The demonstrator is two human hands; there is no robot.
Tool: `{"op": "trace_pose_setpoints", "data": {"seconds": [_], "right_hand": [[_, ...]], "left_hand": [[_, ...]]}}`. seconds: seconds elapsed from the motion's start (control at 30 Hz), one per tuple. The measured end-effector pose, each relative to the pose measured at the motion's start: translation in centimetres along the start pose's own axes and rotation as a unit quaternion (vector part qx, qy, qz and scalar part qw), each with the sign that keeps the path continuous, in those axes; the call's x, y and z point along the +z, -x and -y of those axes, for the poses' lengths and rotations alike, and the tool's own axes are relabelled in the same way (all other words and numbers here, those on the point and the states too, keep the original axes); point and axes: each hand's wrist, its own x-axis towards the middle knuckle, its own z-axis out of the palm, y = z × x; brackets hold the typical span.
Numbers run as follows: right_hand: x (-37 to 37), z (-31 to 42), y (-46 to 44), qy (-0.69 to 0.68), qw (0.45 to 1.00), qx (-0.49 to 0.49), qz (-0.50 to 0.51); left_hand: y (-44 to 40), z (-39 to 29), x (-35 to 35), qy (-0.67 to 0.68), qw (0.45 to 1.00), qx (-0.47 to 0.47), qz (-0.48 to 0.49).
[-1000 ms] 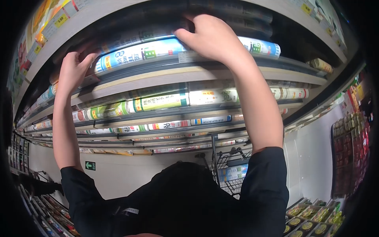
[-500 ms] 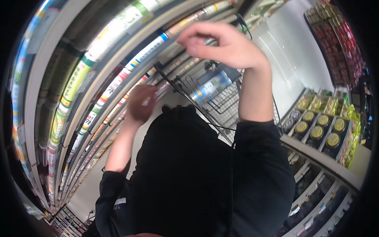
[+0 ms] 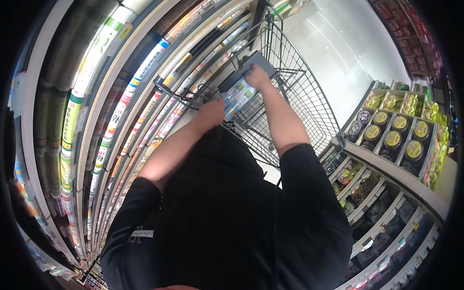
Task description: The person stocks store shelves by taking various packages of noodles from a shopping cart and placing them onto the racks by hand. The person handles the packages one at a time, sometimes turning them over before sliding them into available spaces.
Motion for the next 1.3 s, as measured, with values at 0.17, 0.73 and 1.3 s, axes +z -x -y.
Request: {"op": "trace_pose_setpoints", "data": {"seconds": [0.17, 0.73, 1.3], "right_hand": [[2.8, -0.8, -0.9, 0.054, 0.998, 0.031, 0.011], [0.0, 1.2, 2.0, -0.127, 0.961, -0.05, -0.239], [-16.2, 26.5, 20.5, -0.472, 0.721, -0.506, 0.034]], "left_hand": [[-1.8, -0.4, 0.3, -0.037, 0.994, -0.054, 0.083], [1.5, -3.4, -3.8, 0.131, 0.991, -0.027, -0.02], [24.7, 1.5, -33.5, 0.157, 0.854, 0.071, -0.491]]}}
